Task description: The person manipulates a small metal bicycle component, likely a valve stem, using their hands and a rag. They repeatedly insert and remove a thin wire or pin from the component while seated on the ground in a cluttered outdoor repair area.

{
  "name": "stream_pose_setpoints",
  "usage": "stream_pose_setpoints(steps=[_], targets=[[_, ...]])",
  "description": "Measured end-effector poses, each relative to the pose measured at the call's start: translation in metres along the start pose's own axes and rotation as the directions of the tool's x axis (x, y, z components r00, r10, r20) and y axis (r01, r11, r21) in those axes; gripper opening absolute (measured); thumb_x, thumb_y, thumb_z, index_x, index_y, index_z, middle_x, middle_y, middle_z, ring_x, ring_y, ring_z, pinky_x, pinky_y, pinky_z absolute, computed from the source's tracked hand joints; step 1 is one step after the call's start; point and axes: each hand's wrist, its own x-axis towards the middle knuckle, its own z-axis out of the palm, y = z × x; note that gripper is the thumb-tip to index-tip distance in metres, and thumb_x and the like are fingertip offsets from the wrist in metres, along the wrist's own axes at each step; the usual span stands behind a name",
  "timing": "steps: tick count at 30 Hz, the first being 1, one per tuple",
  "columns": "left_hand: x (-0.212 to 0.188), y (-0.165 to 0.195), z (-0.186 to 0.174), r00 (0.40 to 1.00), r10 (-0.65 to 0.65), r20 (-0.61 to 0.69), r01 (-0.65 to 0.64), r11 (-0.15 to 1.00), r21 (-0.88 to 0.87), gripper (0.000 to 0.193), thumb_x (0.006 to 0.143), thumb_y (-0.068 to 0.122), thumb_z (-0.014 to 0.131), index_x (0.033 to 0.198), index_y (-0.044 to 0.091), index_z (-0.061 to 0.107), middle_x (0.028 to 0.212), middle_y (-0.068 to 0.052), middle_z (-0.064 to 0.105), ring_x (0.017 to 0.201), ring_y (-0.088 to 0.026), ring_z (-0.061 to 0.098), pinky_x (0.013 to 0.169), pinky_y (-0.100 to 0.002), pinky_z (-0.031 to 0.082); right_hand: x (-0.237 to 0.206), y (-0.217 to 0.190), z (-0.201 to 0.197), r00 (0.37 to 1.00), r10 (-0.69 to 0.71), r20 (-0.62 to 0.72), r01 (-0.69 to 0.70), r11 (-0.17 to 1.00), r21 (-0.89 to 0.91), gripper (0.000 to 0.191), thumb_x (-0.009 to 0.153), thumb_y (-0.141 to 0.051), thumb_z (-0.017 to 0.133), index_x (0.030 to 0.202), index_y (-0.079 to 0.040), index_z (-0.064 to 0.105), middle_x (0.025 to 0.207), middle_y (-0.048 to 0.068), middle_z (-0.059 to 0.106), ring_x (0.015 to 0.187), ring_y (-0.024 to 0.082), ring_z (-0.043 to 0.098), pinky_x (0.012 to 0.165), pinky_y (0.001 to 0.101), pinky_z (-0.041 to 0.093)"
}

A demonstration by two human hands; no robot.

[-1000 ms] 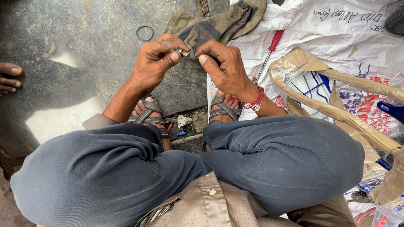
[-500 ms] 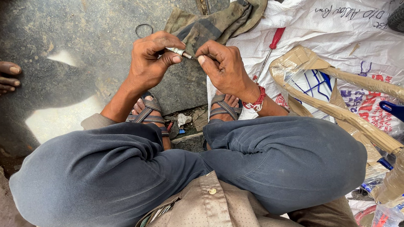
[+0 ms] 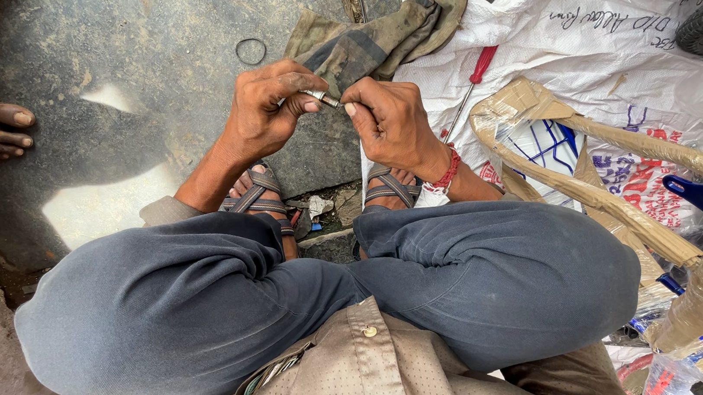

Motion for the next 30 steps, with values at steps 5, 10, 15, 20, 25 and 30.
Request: stream_pose_setpoints(steps=[5, 10, 15, 20, 25, 30], targets=[[-0.003, -0.002, 0.001, 0.998, -0.061, 0.033, 0.059, 0.997, 0.057, 0.015, 0.098, 0.012, 0.074, 0.106, 0.0, 0.075, 0.086, -0.01, 0.072, 0.075, -0.019, 0.069, 0.063, -0.032, 0.053, 0.004, -0.001, 0.001, 0.994, -0.111, -0.023, 0.109, 0.99, -0.084, 0.006, 0.094, 0.002, 0.067, 0.095, -0.002, 0.063, 0.073, 0.008, 0.063, 0.063, 0.022, 0.065, 0.057, 0.0358, 0.048], [-0.003, -0.004, 0.004, 0.995, -0.08, 0.06, 0.076, 0.994, 0.074, 0.021, 0.103, 0.02, 0.07, 0.106, 0.0, 0.074, 0.084, -0.009, 0.07, 0.072, -0.018, 0.067, 0.064, -0.032, 0.05, 0.002, 0.001, 0.002, 0.98, -0.19, -0.066, 0.179, 0.972, -0.151, 0.007, 0.094, 0.003, 0.067, 0.095, -0.002, 0.062, 0.073, 0.009, 0.062, 0.063, 0.024, 0.063, 0.059, 0.0376, 0.047], [-0.004, 0.002, 0.005, 1.0, -0.03, -0.006, 0.03, 0.996, 0.086, 0.018, 0.098, 0.016, 0.076, 0.105, 0.0, 0.074, 0.085, -0.01, 0.072, 0.071, -0.02, 0.068, 0.061, -0.033, 0.05, 0.0, 0.0, 0.007, 0.994, -0.058, -0.09, 0.05, 0.994, -0.094, 0.006, 0.096, 0.0, 0.066, 0.092, -0.002, 0.062, 0.067, 0.007, 0.059, 0.058, 0.02, 0.061, 0.056, 0.0355, 0.044], [-0.003, 0.009, 0.004, 0.988, 0.133, -0.074, -0.121, 0.982, 0.146, 0.02, 0.091, 0.007, 0.082, 0.107, 0.001, 0.072, 0.098, -0.012, 0.074, 0.087, -0.024, 0.075, 0.071, -0.032, 0.058, -0.004, 0.001, 0.015, 0.953, 0.301, -0.037, -0.282, 0.926, 0.25, 0.011, 0.101, -0.008, 0.063, 0.093, -0.001, 0.062, 0.064, 0.001, 0.058, 0.055, 0.009, 0.053, 0.051, 0.032, 0.04], [-0.004, 0.011, 0.007, 0.972, 0.215, -0.094, -0.183, 0.945, 0.271, 0.023, 0.084, 0.002, 0.084, 0.105, 0.001, 0.073, 0.097, -0.012, 0.075, 0.084, -0.025, 0.074, 0.07, -0.034, 0.057, 0.0, 0.008, 0.021, 0.846, 0.49, 0.211, -0.453, 0.449, 0.771, 0.011, 0.101, -0.008, 0.064, 0.095, 0.0, 0.062, 0.074, -0.003, 0.055, 0.059, 0.005, 0.04, 0.053, 0.0278, 0.03], [-0.007, 0.011, 0.01, 0.977, 0.181, -0.115, -0.152, 0.963, 0.222, 0.02, 0.091, 0.008, 0.082, 0.106, 0.002, 0.071, 0.097, -0.011, 0.075, 0.085, -0.025, 0.074, 0.071, -0.034, 0.057, 0.001, 0.006, 0.023, 0.831, 0.508, 0.225, -0.446, 0.369, 0.815, 0.009, 0.101, -0.007, 0.064, 0.095, -0.001, 0.061, 0.072, -0.003, 0.053, 0.059, 0.006, 0.039, 0.053, 0.0271, 0.03]])
